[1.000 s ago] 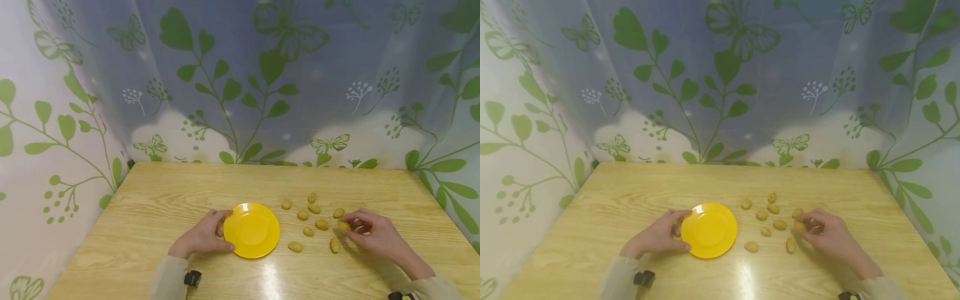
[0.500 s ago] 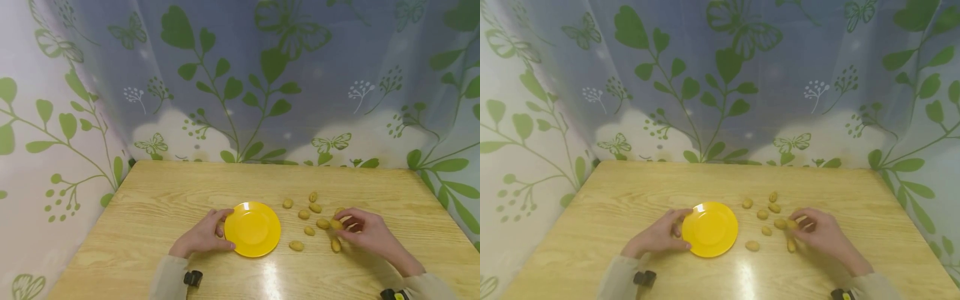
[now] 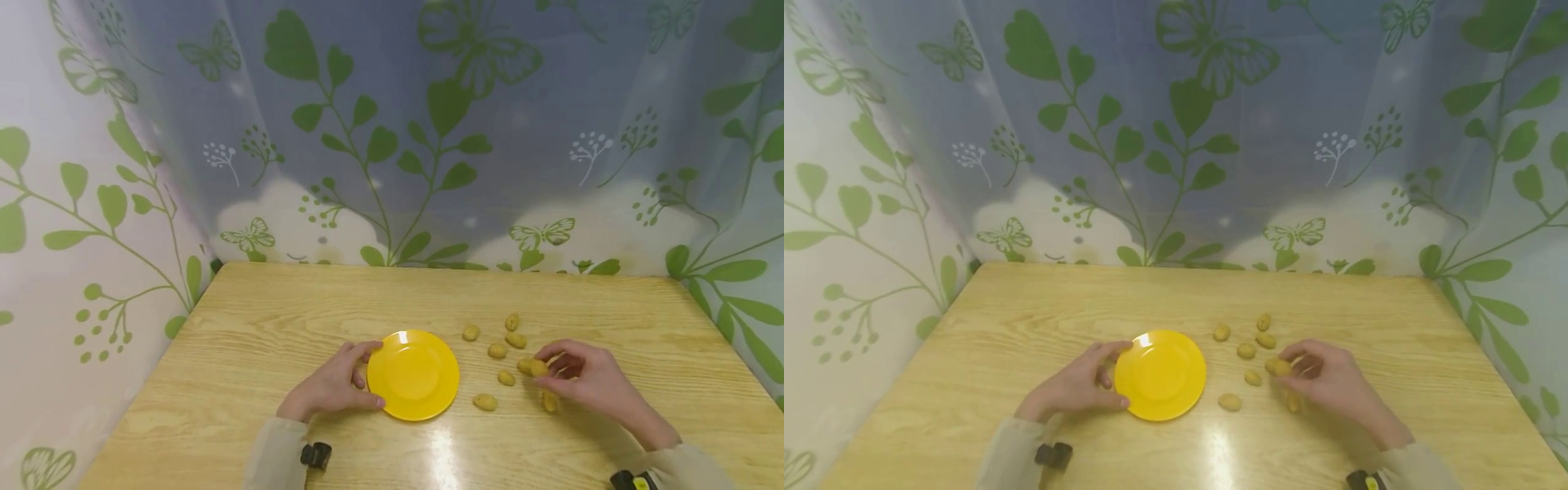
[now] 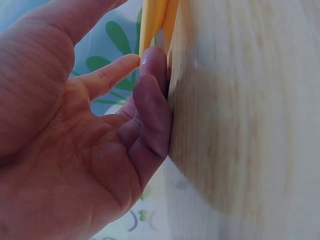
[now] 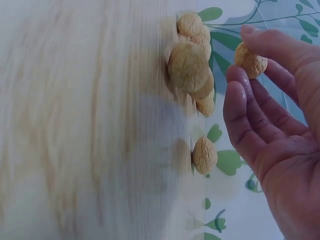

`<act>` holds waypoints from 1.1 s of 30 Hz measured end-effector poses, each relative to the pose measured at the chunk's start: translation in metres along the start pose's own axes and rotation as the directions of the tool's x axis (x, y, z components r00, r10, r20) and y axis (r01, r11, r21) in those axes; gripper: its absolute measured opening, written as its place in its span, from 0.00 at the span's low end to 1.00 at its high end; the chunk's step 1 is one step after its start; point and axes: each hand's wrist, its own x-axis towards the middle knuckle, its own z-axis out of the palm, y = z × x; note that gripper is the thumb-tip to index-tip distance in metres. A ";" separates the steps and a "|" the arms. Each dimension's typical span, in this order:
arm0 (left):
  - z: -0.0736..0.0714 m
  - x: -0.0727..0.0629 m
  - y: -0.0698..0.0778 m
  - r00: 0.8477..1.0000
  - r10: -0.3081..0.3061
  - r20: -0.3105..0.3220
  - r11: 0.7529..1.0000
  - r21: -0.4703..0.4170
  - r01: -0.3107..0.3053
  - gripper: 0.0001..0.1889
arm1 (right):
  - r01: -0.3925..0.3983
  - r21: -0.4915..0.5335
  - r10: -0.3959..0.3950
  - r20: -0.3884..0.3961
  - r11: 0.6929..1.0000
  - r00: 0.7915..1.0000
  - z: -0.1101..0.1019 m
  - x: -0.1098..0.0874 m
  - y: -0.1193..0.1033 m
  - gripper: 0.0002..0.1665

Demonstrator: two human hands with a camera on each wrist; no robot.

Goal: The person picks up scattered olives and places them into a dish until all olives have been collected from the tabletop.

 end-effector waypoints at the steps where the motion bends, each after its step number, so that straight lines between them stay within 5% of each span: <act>1: 0.000 0.000 0.000 1.000 -0.002 0.000 1.000 -0.001 0.002 0.49 | 0.000 0.009 0.000 0.003 1.000 1.000 0.001 0.000 -0.001 0.18; 25: 0.001 0.000 -0.001 1.000 -0.015 -0.005 1.000 -0.011 0.015 0.49 | 0.003 0.060 -0.007 0.066 0.998 0.998 0.029 0.016 -0.025 0.17; 33: 0.000 0.001 -0.002 1.000 -0.018 -0.008 1.000 -0.016 0.018 0.49 | 0.072 0.088 -0.080 0.079 0.994 0.994 0.041 0.025 -0.031 0.16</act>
